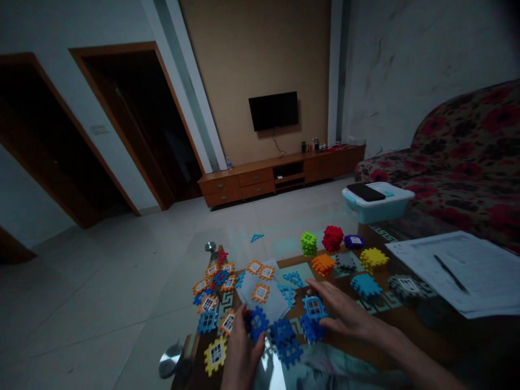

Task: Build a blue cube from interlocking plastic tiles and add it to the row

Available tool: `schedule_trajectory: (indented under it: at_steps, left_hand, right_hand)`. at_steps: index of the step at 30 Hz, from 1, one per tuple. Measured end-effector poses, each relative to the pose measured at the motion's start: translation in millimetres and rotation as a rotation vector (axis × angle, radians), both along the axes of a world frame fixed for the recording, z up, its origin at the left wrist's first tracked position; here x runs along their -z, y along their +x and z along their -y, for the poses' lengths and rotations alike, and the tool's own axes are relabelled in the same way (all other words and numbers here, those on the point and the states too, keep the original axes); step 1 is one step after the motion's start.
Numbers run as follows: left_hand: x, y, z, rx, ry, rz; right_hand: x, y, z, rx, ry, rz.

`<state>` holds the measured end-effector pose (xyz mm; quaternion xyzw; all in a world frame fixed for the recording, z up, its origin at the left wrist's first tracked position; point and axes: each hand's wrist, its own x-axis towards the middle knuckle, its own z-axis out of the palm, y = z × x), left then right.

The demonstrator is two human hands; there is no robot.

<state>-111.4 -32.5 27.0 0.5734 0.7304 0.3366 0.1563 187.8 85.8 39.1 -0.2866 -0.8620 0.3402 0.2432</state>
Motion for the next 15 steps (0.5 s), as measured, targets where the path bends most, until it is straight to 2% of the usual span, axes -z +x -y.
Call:
schedule_trajectory:
  at_steps: [5,12,15]
  left_hand:
    - [25.4,35.7,10.2,0.054,0.02,0.04]
    - [38.0,39.6,12.4,0.093,0.025,0.07]
    - [38.4,38.6,13.2,0.092,0.031,0.107]
  right_hand:
    - [5.4,0.7,8.5,-0.086,-0.075,0.013]
    - [-0.8,-4.9,9.8,-0.103,-0.076,0.043]
    - [1.5,-4.9,9.9,-0.088,0.005,0.051]
